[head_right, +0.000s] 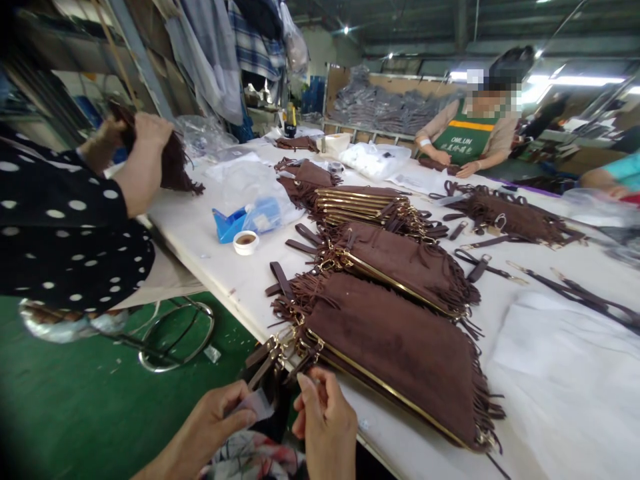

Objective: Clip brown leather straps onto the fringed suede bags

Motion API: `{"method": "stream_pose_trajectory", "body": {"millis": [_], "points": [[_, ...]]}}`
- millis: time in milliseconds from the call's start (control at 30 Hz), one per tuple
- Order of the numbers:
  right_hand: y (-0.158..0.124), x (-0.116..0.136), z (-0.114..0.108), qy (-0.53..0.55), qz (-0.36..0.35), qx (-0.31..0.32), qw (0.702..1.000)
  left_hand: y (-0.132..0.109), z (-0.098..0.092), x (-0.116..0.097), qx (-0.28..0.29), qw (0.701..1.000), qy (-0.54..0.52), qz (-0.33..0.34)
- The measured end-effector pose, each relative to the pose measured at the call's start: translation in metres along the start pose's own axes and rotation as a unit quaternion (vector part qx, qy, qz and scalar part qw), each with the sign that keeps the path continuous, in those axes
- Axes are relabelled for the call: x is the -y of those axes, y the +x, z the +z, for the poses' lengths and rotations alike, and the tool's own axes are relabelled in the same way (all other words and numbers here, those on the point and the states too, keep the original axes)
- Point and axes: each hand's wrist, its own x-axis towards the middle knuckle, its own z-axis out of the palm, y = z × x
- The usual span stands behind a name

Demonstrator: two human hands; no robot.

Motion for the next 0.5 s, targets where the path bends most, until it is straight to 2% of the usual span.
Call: {"method": "stream_pose_trajectory", "body": {"millis": [133,200,400,500], "points": [[0.002,0.001,0.007,0.049,0.03,0.009,0.998,0.007,0.003,-0.018,0.029,0.997,-0.008,0.072],[0.001,-0.002,0.008,0.048,0.032,0.009,0.998,0.014,0.003,-0.027,0.025,0.993,0.014,0.117],[0.0,-0.004,-0.001,-0.044,-0.035,-0.006,0.998,0.034,0.014,-0.04,0.045,0.962,0.182,0.199],[0.0,-0.002,-0.004,-0.064,-0.052,-0.004,0.997,0.038,0.022,-0.043,0.02,0.942,0.244,0.228]]}}
